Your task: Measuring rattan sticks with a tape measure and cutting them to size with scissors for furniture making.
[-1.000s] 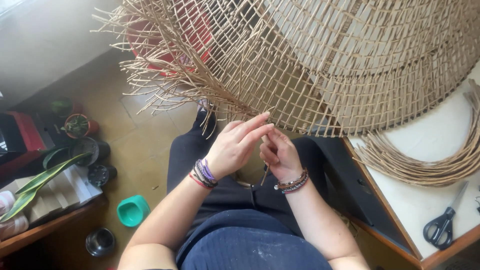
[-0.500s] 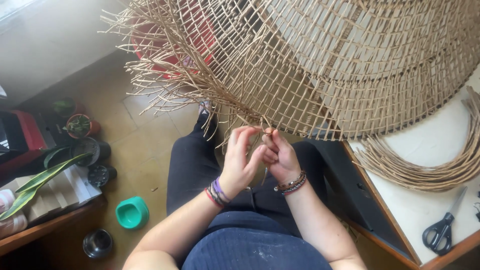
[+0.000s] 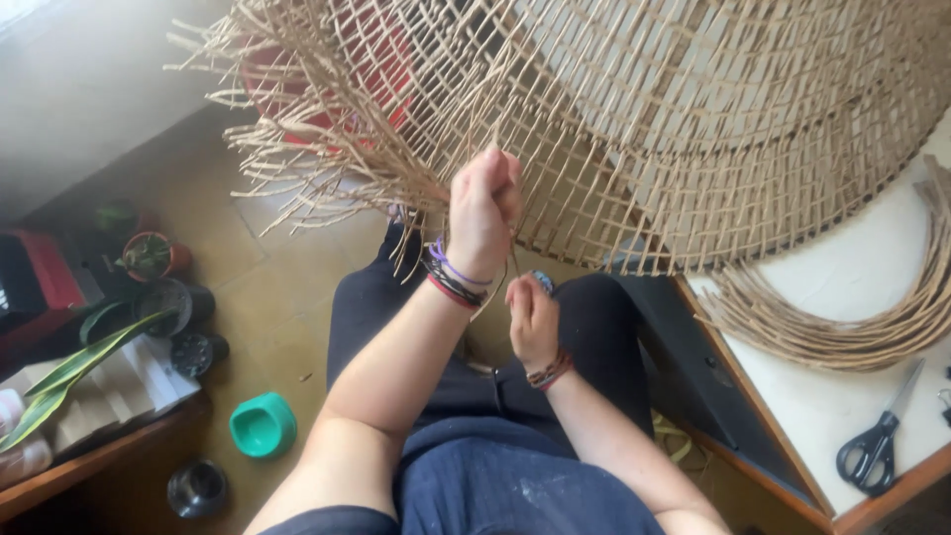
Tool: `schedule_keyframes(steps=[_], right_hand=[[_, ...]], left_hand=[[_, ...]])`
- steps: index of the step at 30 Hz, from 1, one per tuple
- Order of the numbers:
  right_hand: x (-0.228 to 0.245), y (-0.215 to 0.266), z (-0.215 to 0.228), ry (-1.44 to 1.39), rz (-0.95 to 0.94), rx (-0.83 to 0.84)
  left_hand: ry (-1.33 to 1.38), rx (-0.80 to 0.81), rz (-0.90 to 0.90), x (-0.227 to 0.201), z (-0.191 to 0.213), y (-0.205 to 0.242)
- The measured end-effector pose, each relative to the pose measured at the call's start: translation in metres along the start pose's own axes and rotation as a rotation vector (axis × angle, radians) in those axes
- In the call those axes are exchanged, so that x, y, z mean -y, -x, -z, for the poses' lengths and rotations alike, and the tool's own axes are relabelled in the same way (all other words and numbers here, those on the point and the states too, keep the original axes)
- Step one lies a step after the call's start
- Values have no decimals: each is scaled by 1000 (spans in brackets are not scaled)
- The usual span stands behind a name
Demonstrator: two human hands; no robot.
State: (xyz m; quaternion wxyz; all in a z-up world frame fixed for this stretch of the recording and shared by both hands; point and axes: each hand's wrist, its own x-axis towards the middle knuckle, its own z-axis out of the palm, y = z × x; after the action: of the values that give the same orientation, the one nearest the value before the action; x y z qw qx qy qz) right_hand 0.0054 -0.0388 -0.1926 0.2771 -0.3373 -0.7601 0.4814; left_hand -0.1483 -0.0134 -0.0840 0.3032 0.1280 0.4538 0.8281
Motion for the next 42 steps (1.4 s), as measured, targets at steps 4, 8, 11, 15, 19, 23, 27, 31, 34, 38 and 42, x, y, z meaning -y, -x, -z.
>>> schedule_keyframes(steps=[4, 8, 11, 15, 19, 23, 27, 31, 34, 38, 42], right_hand=[[-40, -14, -8, 34, 58, -13], [-68, -9, -17, 190, 105, 7], [-85, -12, -20, 276, 156, 38], [-82, -9, -33, 334, 190, 43], [-69, 6, -35, 395, 211, 55], [-22, 4, -11, 264, 66, 181], [19, 14, 31, -12, -220, 372], [90, 2, 75, -39, -258, 505], [113, -7, 96, 12, -132, 622], [102, -37, 95, 28, 233, 262], [49, -85, 51, 733, 706, -158]], left_hand=[[105, 113, -3, 18, -4, -6], [297, 82, 14, 21, 5, -21], [325, 34, -18, 20, 0, -32], [366, -8, -41, 17, -5, -34], [337, 15, -66, 13, -1, -30], [37, 290, -182, -10, 8, -31], [-414, 782, -300, -27, 22, 5], [-793, 915, -405, -42, 28, 61], [-918, 929, -485, -29, 47, 71], [-798, 972, -597, -29, 63, 64], [-713, 1000, -586, -33, 69, 60]])
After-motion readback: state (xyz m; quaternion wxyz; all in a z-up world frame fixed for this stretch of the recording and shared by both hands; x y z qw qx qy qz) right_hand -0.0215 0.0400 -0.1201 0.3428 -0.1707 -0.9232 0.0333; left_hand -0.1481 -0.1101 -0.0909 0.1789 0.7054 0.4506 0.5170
